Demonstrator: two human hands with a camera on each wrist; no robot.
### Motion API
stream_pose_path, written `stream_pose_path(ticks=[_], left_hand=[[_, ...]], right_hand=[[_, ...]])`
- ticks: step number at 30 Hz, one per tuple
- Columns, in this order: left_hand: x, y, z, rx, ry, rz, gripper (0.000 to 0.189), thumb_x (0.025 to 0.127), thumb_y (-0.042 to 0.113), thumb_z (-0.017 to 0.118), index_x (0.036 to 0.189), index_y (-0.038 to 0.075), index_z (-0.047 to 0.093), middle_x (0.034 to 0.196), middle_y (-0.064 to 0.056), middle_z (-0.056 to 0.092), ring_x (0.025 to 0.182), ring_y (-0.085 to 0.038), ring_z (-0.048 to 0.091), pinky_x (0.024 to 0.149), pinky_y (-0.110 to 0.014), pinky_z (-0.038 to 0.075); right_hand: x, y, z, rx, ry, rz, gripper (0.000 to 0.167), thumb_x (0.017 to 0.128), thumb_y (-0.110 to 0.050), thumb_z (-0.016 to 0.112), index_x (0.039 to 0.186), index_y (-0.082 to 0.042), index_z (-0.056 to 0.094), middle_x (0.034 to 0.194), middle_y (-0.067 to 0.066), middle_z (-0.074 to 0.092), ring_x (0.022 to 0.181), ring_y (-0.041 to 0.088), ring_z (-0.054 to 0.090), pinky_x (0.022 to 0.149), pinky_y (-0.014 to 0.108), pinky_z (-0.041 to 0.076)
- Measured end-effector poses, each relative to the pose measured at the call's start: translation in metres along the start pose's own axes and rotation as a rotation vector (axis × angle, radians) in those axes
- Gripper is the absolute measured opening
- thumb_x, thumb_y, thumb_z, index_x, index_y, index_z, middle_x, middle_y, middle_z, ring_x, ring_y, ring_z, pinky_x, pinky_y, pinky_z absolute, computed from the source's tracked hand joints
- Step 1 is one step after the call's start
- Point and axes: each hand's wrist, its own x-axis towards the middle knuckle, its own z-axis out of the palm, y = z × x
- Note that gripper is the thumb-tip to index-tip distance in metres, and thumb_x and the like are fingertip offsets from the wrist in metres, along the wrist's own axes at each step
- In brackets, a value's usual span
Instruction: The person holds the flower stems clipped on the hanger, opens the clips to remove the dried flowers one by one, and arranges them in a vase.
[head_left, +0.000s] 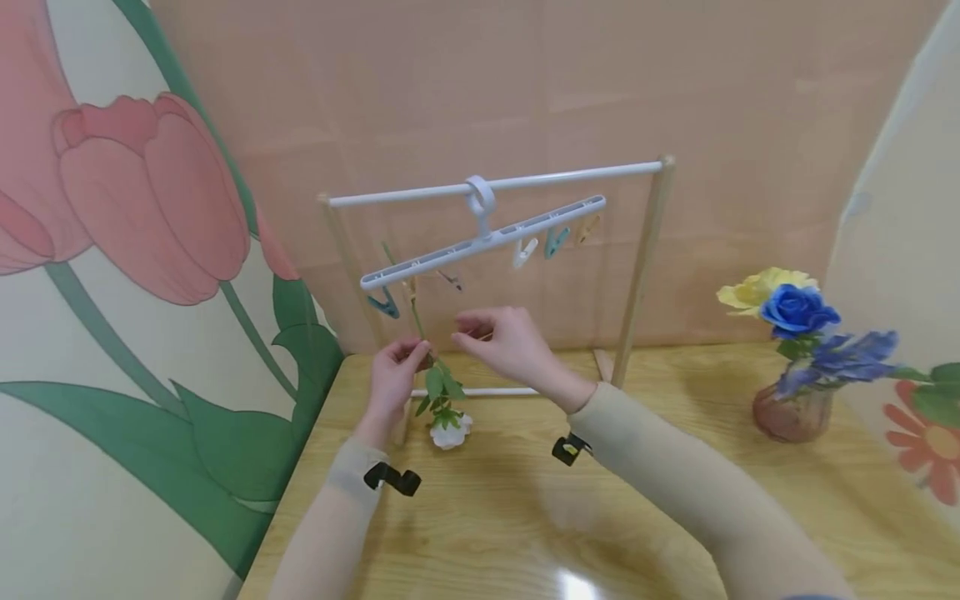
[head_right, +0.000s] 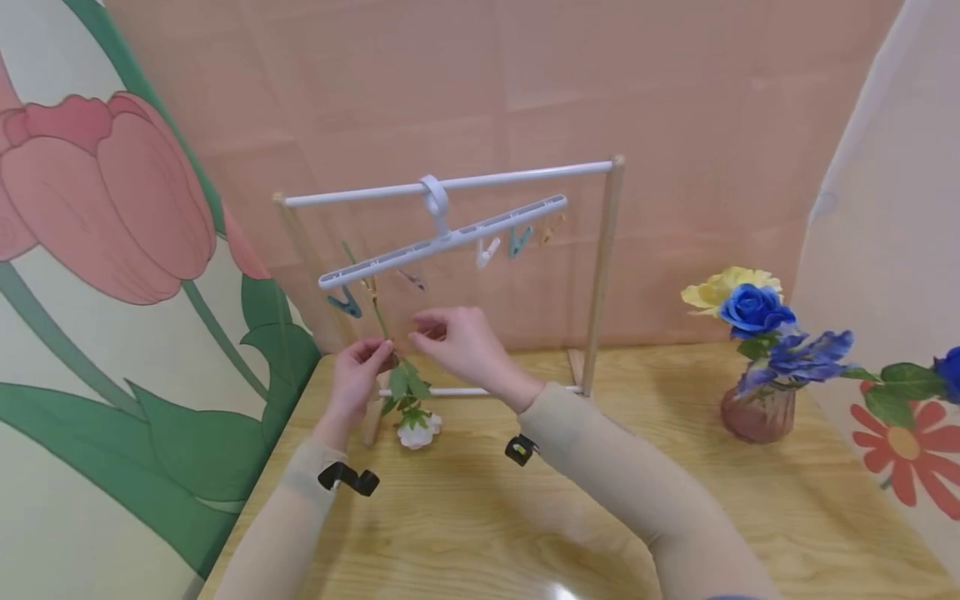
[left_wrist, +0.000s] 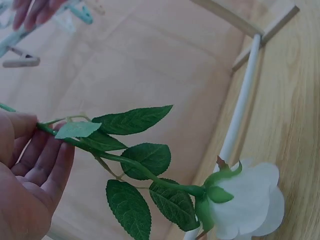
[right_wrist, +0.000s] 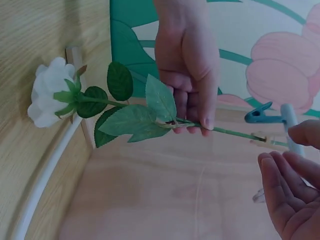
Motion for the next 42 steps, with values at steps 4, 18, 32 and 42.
stream_pose_path(ticks=[4, 18, 32, 42], left_hand=[[-0.004, -0.001, 0.002, 0.008, -0.015, 0.007, 0.014, 0.102, 0.008, 0.074, 0.108, -0.004, 0.072, 0.104, -0.016, 0.078, 0.081, -0.013, 0.075, 0.082, -0.029, 0.063], [-0.013, 0.000, -0.003, 0.054, 0.000, 0.076, 0.007, 0.101, 0.008, 0.075, 0.101, 0.001, 0.073, 0.100, -0.025, 0.076, 0.076, -0.013, 0.072, 0.075, -0.024, 0.060], [-0.017, 0.001, -0.006, 0.173, -0.024, 0.142, 0.016, 0.102, 0.013, 0.076, 0.104, -0.003, 0.073, 0.094, -0.017, 0.076, 0.078, -0.017, 0.074, 0.075, -0.028, 0.062], [-0.020, 0.004, -0.008, 0.191, -0.033, 0.150, 0.018, 0.102, 0.015, 0.076, 0.103, -0.003, 0.073, 0.097, -0.028, 0.074, 0.077, -0.016, 0.073, 0.074, -0.028, 0.062]], right_hand=[[0.012, 0.001, 0.004, 0.008, 0.028, 0.072, 0.038, 0.101, -0.028, 0.077, 0.131, -0.006, 0.076, 0.111, 0.003, 0.081, 0.093, 0.015, 0.077, 0.078, 0.032, 0.064], [0.061, -0.017, 0.037, -0.009, 0.147, 0.109, 0.046, 0.096, -0.040, 0.082, 0.129, -0.008, 0.077, 0.112, 0.006, 0.081, 0.093, 0.014, 0.077, 0.081, 0.028, 0.062], [0.068, -0.020, 0.049, -0.019, 0.246, 0.050, 0.021, 0.097, -0.035, 0.083, 0.089, -0.016, 0.078, 0.084, -0.007, 0.076, 0.077, 0.006, 0.069, 0.071, 0.024, 0.057], [0.069, -0.018, 0.055, -0.011, 0.291, 0.046, 0.019, 0.097, -0.030, 0.082, 0.087, -0.014, 0.077, 0.082, -0.006, 0.076, 0.074, 0.007, 0.068, 0.068, 0.024, 0.057]])
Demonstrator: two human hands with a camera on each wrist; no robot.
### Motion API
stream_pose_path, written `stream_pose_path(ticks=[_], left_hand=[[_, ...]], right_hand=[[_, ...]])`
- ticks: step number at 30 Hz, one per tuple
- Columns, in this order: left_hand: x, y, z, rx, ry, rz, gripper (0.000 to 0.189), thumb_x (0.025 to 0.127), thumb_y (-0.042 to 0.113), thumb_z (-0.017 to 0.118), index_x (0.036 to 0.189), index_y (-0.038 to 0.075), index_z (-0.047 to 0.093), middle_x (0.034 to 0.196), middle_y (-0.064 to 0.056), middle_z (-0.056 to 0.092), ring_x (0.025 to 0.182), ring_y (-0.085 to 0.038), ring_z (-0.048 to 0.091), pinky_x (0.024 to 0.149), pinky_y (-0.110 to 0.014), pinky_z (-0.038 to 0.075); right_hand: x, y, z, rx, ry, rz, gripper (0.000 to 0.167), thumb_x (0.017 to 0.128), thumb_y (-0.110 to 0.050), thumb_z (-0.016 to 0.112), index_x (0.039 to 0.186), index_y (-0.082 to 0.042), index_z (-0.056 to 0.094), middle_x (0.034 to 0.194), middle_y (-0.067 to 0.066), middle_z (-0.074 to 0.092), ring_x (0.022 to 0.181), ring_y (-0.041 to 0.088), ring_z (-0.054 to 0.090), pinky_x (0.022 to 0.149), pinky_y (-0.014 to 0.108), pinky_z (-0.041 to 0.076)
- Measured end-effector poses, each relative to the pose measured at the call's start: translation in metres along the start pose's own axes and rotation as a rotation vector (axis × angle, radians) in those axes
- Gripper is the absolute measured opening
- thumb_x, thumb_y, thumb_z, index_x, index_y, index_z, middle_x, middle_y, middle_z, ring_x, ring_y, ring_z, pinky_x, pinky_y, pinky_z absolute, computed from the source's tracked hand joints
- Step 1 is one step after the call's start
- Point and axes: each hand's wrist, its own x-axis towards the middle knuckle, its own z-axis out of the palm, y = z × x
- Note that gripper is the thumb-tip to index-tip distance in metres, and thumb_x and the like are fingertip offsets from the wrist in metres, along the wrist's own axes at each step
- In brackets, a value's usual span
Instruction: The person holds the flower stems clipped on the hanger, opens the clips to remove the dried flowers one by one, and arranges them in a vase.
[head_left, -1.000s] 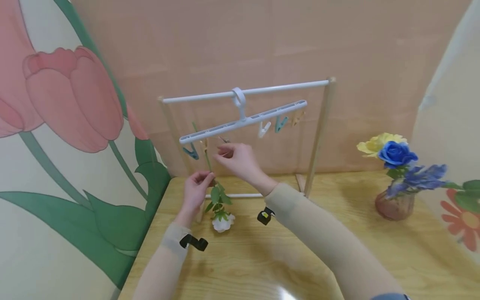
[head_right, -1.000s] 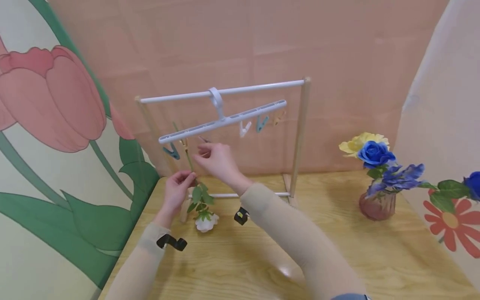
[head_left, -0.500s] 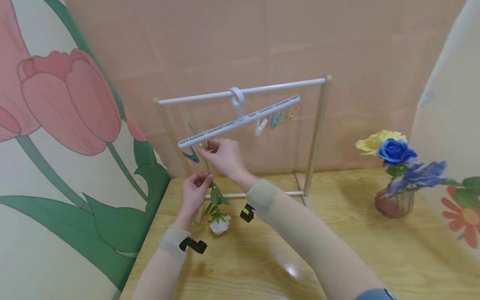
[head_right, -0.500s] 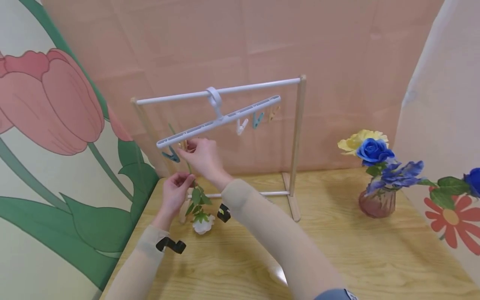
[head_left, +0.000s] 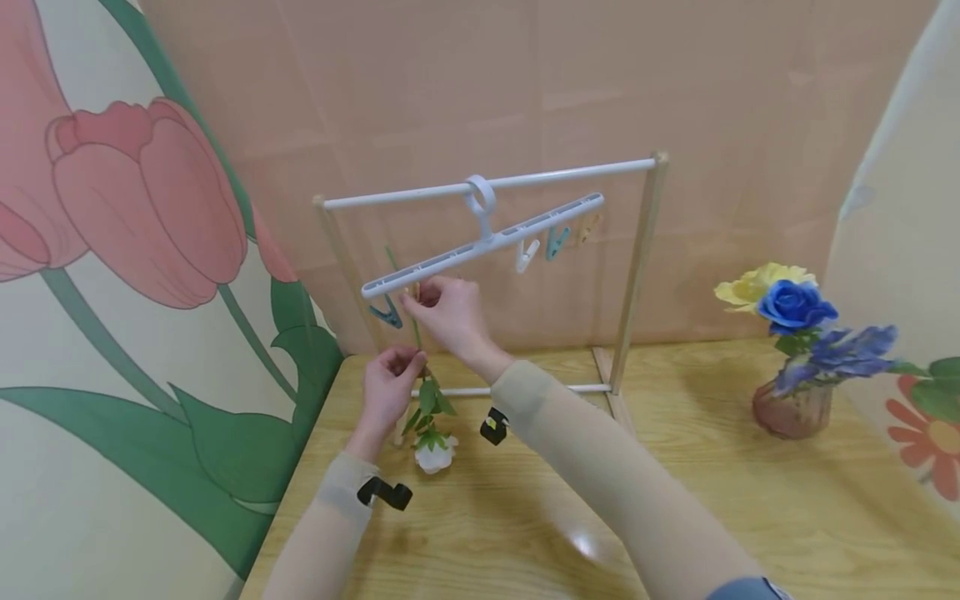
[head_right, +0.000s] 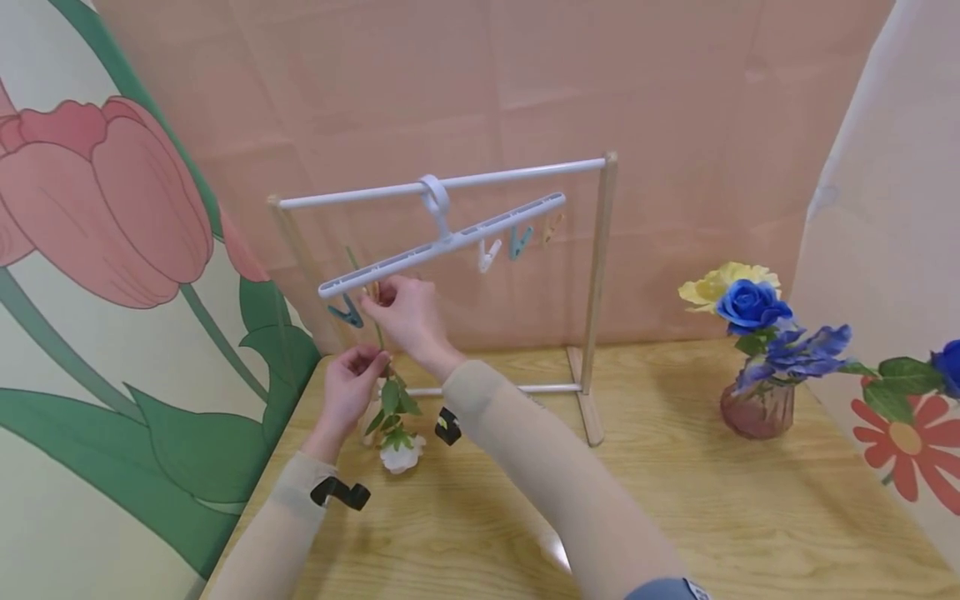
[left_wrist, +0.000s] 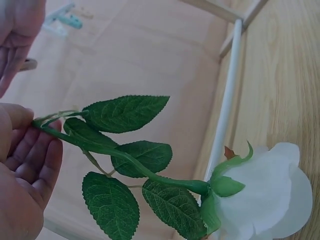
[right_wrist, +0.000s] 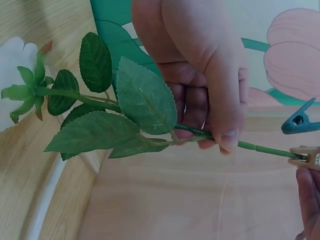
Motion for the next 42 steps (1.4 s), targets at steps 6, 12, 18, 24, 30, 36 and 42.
stream_pose_path(ticks=[6, 12, 18, 24, 30, 36, 42], left_hand=[[-0.001, -0.001, 0.002, -0.032, 0.013, -0.010, 0.015, 0.101, 0.010, 0.076, 0.103, -0.004, 0.073, 0.096, -0.028, 0.074, 0.076, -0.016, 0.073, 0.073, -0.028, 0.062], [-0.002, -0.002, 0.003, -0.049, 0.038, -0.021, 0.013, 0.101, 0.008, 0.076, 0.103, -0.005, 0.073, 0.091, -0.018, 0.075, 0.075, -0.015, 0.072, 0.071, -0.025, 0.061], [-0.003, -0.004, 0.001, -0.053, 0.043, -0.034, 0.013, 0.101, 0.008, 0.075, 0.104, -0.004, 0.073, 0.090, -0.012, 0.075, 0.074, -0.014, 0.072, 0.070, -0.025, 0.061], [-0.005, -0.010, 0.000, -0.071, 0.039, -0.095, 0.016, 0.100, 0.007, 0.076, 0.105, -0.007, 0.071, 0.089, -0.008, 0.073, 0.072, -0.014, 0.070, 0.070, -0.025, 0.061], [-0.008, -0.015, -0.002, 0.006, -0.027, -0.137, 0.016, 0.100, 0.006, 0.075, 0.106, -0.008, 0.071, 0.087, -0.011, 0.074, 0.069, -0.013, 0.070, 0.069, -0.024, 0.060], [-0.012, -0.011, -0.008, 0.194, -0.119, -0.083, 0.013, 0.100, 0.007, 0.075, 0.107, -0.004, 0.076, 0.092, -0.010, 0.074, 0.069, -0.013, 0.068, 0.064, -0.024, 0.058], [-0.022, -0.001, -0.008, 0.495, -0.243, 0.067, 0.010, 0.102, 0.014, 0.075, 0.108, 0.008, 0.080, 0.091, 0.001, 0.073, 0.071, -0.012, 0.062, 0.062, -0.029, 0.053]], right_hand=[[-0.002, 0.004, 0.001, 0.018, 0.029, -0.030, 0.018, 0.097, -0.026, 0.081, 0.084, -0.015, 0.077, 0.078, -0.007, 0.076, 0.069, 0.006, 0.067, 0.065, 0.025, 0.055], [-0.001, 0.006, 0.000, -0.031, 0.038, -0.081, 0.021, 0.097, -0.026, 0.081, 0.079, -0.016, 0.078, 0.072, -0.008, 0.074, 0.062, 0.005, 0.064, 0.064, 0.024, 0.053], [-0.001, 0.007, -0.001, -0.044, 0.046, -0.104, 0.019, 0.097, -0.024, 0.081, 0.080, -0.015, 0.080, 0.074, -0.006, 0.075, 0.065, 0.004, 0.066, 0.067, 0.023, 0.055], [-0.003, 0.006, 0.001, -0.015, 0.032, -0.093, 0.022, 0.097, -0.028, 0.080, 0.079, -0.016, 0.076, 0.077, -0.007, 0.075, 0.070, 0.004, 0.069, 0.065, 0.021, 0.056], [-0.010, 0.011, 0.000, 0.117, -0.005, -0.016, 0.027, 0.096, -0.030, 0.083, 0.115, -0.009, 0.081, 0.096, 0.002, 0.080, 0.082, 0.008, 0.075, 0.070, 0.022, 0.061], [-0.032, 0.033, -0.013, 0.166, -0.036, -0.012, 0.046, 0.099, -0.022, 0.079, 0.140, -0.004, 0.069, 0.118, 0.016, 0.078, 0.092, 0.018, 0.078, 0.077, 0.025, 0.063], [-0.064, 0.068, -0.035, 0.161, 0.005, -0.162, 0.032, 0.098, -0.004, 0.076, 0.129, 0.003, 0.074, 0.121, 0.019, 0.076, 0.096, 0.026, 0.078, 0.079, 0.027, 0.064]])
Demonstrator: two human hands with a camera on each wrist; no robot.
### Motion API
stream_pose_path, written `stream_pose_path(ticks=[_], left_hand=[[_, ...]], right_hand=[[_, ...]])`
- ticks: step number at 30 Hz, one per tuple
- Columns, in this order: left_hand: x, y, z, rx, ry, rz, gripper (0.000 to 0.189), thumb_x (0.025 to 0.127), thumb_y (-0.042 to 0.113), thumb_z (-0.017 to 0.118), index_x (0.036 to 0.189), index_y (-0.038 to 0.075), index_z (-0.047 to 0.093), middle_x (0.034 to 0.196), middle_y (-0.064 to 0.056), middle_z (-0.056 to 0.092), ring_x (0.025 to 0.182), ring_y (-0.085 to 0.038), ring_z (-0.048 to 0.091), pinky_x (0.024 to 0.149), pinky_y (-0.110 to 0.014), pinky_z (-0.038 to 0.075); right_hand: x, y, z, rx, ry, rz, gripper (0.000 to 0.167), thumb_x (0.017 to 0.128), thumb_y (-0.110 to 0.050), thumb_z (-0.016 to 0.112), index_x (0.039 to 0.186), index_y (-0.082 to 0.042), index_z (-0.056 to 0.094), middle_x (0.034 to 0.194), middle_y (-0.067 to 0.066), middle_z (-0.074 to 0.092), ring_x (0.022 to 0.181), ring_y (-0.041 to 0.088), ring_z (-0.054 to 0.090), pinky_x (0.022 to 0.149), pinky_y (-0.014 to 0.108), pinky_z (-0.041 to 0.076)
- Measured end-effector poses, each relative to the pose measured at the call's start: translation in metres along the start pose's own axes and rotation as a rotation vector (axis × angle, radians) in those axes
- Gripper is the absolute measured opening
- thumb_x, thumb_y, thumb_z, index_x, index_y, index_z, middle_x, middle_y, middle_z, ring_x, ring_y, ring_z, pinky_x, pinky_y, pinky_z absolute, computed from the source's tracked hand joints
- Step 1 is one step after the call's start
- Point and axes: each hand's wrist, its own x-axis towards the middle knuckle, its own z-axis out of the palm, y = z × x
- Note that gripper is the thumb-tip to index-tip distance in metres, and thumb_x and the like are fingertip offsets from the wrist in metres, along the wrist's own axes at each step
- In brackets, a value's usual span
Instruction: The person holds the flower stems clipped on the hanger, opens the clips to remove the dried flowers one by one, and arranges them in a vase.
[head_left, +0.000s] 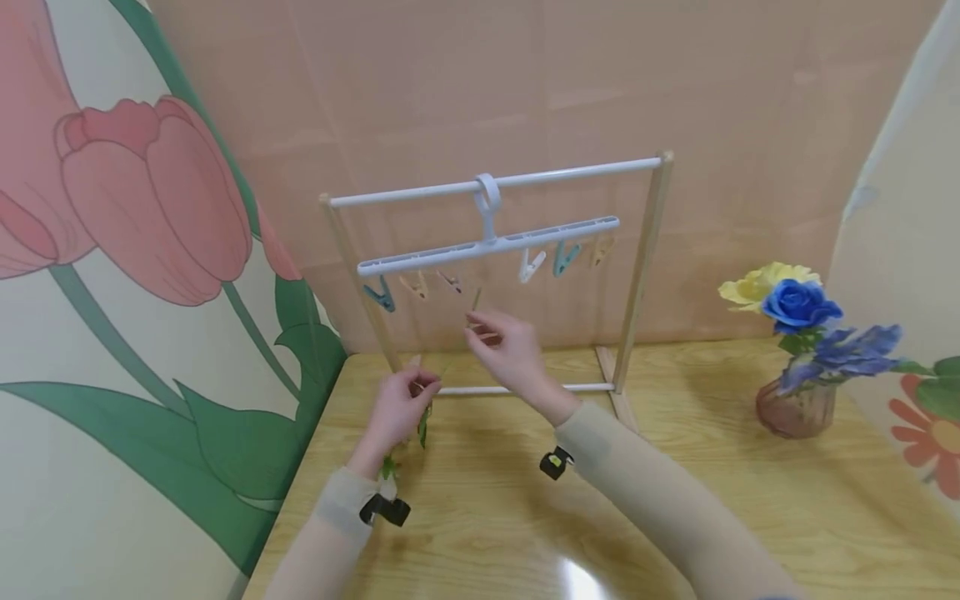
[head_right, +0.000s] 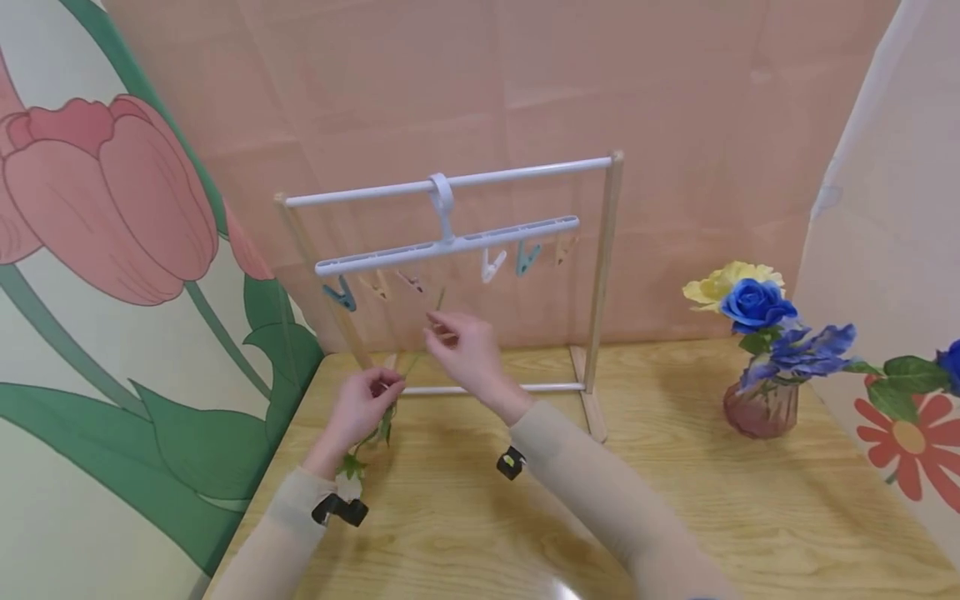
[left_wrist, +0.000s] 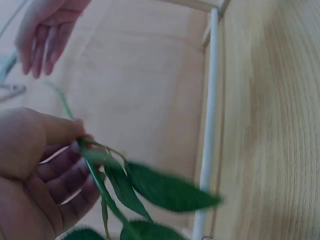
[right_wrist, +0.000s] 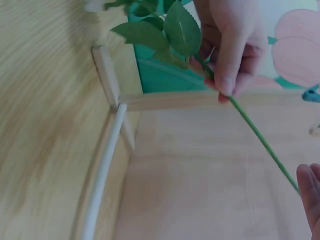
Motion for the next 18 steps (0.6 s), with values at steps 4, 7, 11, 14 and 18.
stream_pose_path(ticks=[4, 7, 11, 14, 18], left_hand=[[-0.004, 0.006, 0.005, 0.196, -0.038, 0.121, 0.007, 0.101, 0.007, 0.075, 0.106, 0.006, 0.079, 0.091, 0.000, 0.072, 0.074, -0.013, 0.061, 0.065, -0.032, 0.053], [-0.008, 0.012, 0.012, 0.337, -0.046, 0.202, 0.008, 0.098, 0.002, 0.077, 0.104, 0.006, 0.078, 0.095, -0.004, 0.073, 0.081, -0.017, 0.066, 0.069, -0.035, 0.057], [-0.012, 0.019, 0.023, 0.481, -0.041, 0.292, 0.011, 0.095, 0.000, 0.079, 0.103, 0.008, 0.080, 0.100, -0.006, 0.074, 0.088, -0.023, 0.072, 0.074, -0.040, 0.062], [-0.012, 0.024, 0.032, 0.556, -0.020, 0.369, 0.011, 0.093, 0.001, 0.082, 0.101, 0.009, 0.082, 0.097, -0.005, 0.074, 0.086, -0.024, 0.073, 0.072, -0.040, 0.062], [-0.010, 0.031, 0.043, 0.636, 0.002, 0.477, 0.009, 0.090, 0.003, 0.085, 0.096, 0.010, 0.084, 0.092, -0.004, 0.072, 0.081, -0.022, 0.071, 0.069, -0.038, 0.062]], right_hand=[[-0.023, 0.010, -0.022, -0.051, 0.002, -0.081, 0.027, 0.097, -0.001, 0.075, 0.124, 0.001, 0.077, 0.116, 0.014, 0.078, 0.096, 0.025, 0.077, 0.079, 0.030, 0.064], [-0.039, 0.015, -0.035, -0.154, -0.031, -0.115, 0.027, 0.098, -0.005, 0.076, 0.125, -0.002, 0.077, 0.118, 0.013, 0.078, 0.099, 0.026, 0.077, 0.081, 0.034, 0.065], [-0.057, 0.022, -0.045, -0.304, -0.116, -0.151, 0.031, 0.097, -0.013, 0.079, 0.127, -0.004, 0.077, 0.124, 0.012, 0.077, 0.105, 0.029, 0.076, 0.086, 0.040, 0.064], [-0.069, 0.027, -0.049, -0.372, -0.186, -0.161, 0.034, 0.096, -0.017, 0.082, 0.127, -0.006, 0.078, 0.124, 0.011, 0.077, 0.110, 0.029, 0.075, 0.090, 0.043, 0.063], [-0.079, 0.032, -0.053, -0.402, -0.246, -0.148, 0.034, 0.093, -0.020, 0.086, 0.124, -0.007, 0.079, 0.122, 0.009, 0.078, 0.113, 0.029, 0.073, 0.095, 0.046, 0.061]])
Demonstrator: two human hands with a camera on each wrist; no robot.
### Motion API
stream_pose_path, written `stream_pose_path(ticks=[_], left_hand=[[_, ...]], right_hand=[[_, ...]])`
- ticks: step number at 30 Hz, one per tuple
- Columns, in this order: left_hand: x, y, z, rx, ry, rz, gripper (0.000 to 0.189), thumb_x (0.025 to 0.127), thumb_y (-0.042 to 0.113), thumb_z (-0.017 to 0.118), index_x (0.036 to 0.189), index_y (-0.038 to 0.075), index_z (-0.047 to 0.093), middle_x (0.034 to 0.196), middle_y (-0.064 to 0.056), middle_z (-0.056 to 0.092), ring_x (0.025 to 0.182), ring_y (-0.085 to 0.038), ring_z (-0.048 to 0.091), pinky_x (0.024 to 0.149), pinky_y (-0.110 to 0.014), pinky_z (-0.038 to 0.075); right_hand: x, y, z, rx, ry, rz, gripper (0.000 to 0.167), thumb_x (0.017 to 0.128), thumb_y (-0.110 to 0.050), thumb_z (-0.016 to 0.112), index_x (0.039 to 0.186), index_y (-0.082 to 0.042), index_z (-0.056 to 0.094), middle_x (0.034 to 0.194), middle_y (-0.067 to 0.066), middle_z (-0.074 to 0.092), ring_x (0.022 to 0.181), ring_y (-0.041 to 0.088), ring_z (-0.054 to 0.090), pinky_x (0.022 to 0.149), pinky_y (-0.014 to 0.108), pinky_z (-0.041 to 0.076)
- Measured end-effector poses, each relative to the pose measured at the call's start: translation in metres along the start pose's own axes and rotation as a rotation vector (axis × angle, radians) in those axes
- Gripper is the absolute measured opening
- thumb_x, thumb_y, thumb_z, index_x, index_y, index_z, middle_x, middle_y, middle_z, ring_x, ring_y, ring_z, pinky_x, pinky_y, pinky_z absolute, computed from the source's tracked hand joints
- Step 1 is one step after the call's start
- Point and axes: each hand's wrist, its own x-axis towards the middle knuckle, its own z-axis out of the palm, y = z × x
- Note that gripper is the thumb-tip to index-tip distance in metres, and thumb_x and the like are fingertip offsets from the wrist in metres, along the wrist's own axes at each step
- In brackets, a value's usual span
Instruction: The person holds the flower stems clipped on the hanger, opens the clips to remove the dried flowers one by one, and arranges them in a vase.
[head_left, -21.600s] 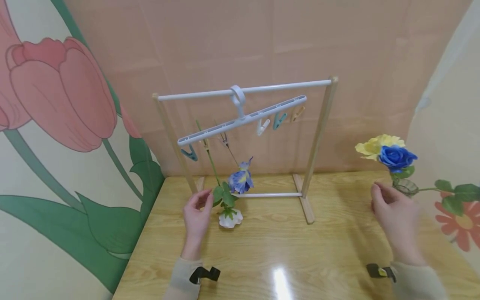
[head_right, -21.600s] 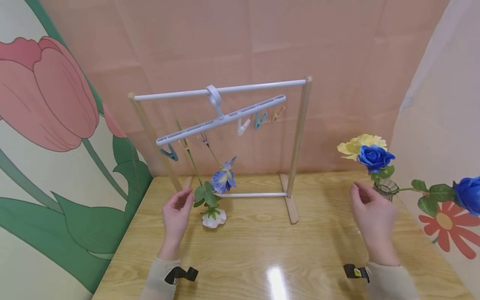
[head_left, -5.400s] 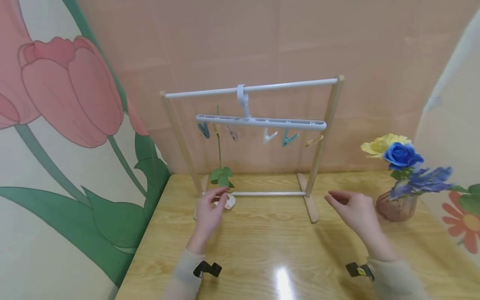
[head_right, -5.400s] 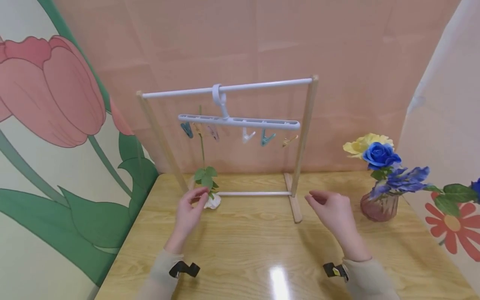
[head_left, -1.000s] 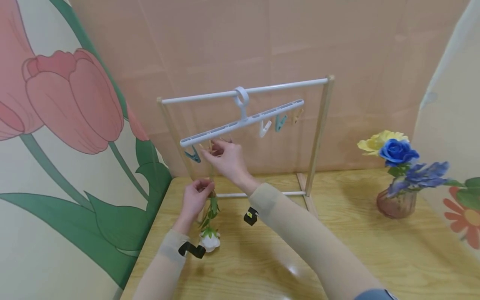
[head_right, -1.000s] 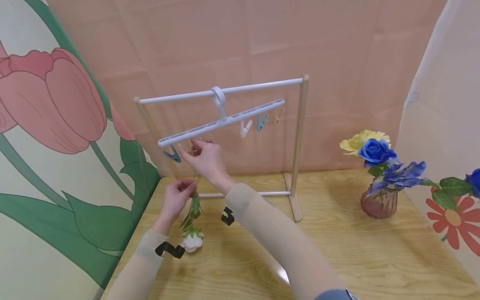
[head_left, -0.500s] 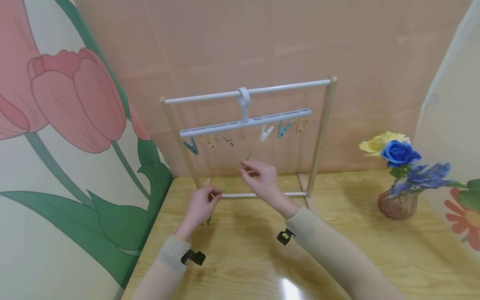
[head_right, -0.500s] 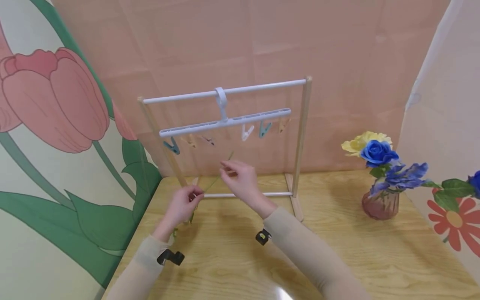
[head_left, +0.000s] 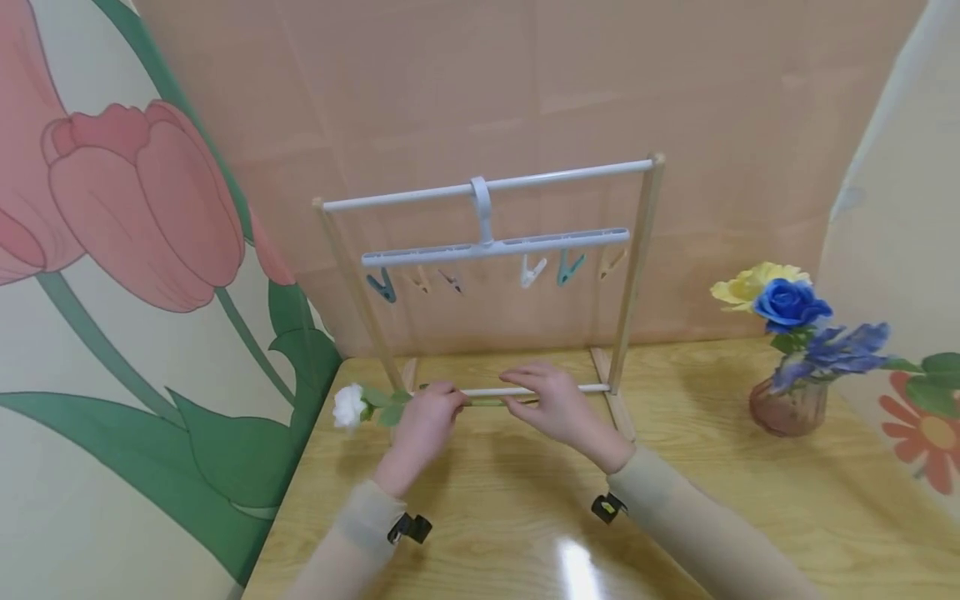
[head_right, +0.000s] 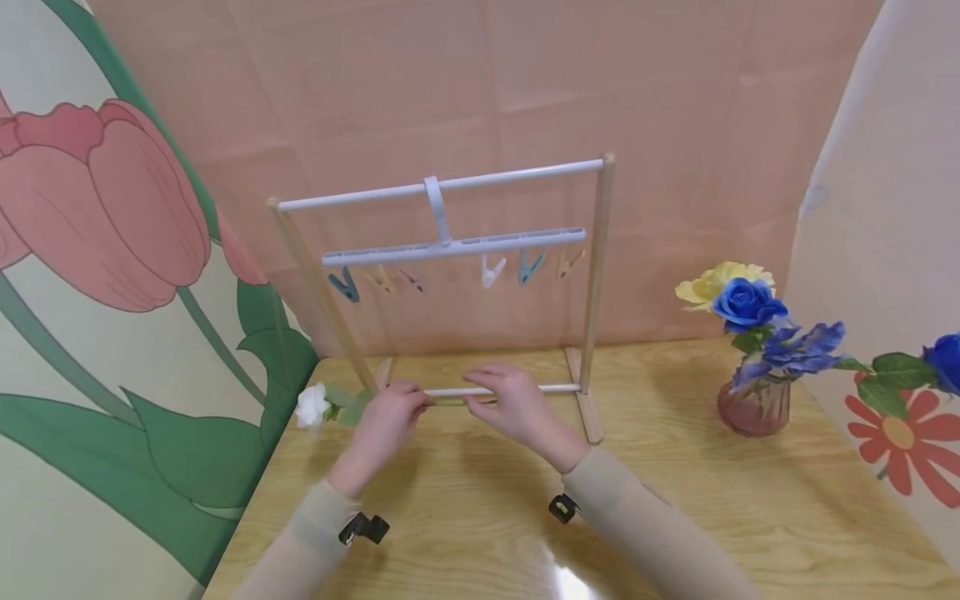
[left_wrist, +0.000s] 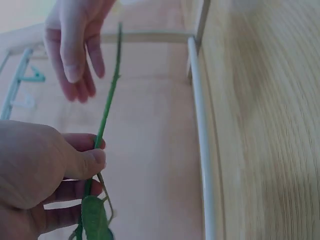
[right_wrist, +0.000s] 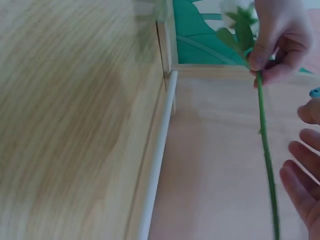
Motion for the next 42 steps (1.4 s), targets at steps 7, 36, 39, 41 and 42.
stream_pose_path(ticks=[7, 36, 39, 41, 42], left_hand=[[0.006, 0.015, 0.002, 0.076, 0.038, 0.121, 0.010, 0.085, 0.004, 0.089, 0.091, 0.010, 0.084, 0.090, -0.003, 0.072, 0.085, -0.021, 0.069, 0.070, -0.035, 0.061], [0.010, 0.036, 0.008, 0.121, 0.047, 0.207, 0.012, 0.083, 0.003, 0.087, 0.087, 0.012, 0.080, 0.089, 0.000, 0.069, 0.088, -0.019, 0.066, 0.072, -0.033, 0.057], [0.011, 0.040, 0.009, 0.153, 0.036, 0.222, 0.013, 0.085, 0.002, 0.087, 0.090, 0.012, 0.081, 0.092, 0.001, 0.071, 0.090, -0.018, 0.065, 0.074, -0.033, 0.058], [0.011, 0.042, 0.009, 0.156, 0.027, 0.223, 0.010, 0.087, 0.004, 0.087, 0.092, 0.012, 0.082, 0.093, 0.001, 0.072, 0.091, -0.018, 0.065, 0.075, -0.033, 0.058], [0.012, 0.043, 0.009, 0.155, 0.024, 0.222, 0.009, 0.088, 0.007, 0.087, 0.093, 0.012, 0.083, 0.094, 0.001, 0.072, 0.091, -0.018, 0.065, 0.075, -0.032, 0.058]], right_hand=[[-0.010, 0.003, 0.002, -0.011, -0.137, 0.038, 0.030, 0.092, -0.023, 0.087, 0.118, -0.009, 0.082, 0.114, 0.007, 0.080, 0.106, 0.025, 0.075, 0.092, 0.042, 0.062], [-0.018, -0.009, 0.013, -0.014, -0.248, 0.160, 0.005, 0.096, -0.013, 0.082, 0.101, -0.013, 0.083, 0.088, -0.007, 0.078, 0.076, 0.002, 0.068, 0.069, 0.024, 0.058], [-0.019, -0.011, 0.014, -0.003, -0.255, 0.171, 0.009, 0.096, -0.013, 0.081, 0.104, -0.012, 0.083, 0.090, -0.005, 0.078, 0.076, 0.002, 0.068, 0.069, 0.023, 0.058], [-0.020, -0.011, 0.015, 0.001, -0.244, 0.167, 0.010, 0.096, -0.013, 0.081, 0.105, -0.012, 0.084, 0.089, -0.005, 0.078, 0.074, 0.002, 0.067, 0.067, 0.022, 0.057], [-0.021, -0.011, 0.015, 0.002, -0.236, 0.166, 0.009, 0.095, -0.013, 0.081, 0.104, -0.012, 0.084, 0.088, -0.005, 0.078, 0.073, 0.001, 0.067, 0.066, 0.022, 0.057]])
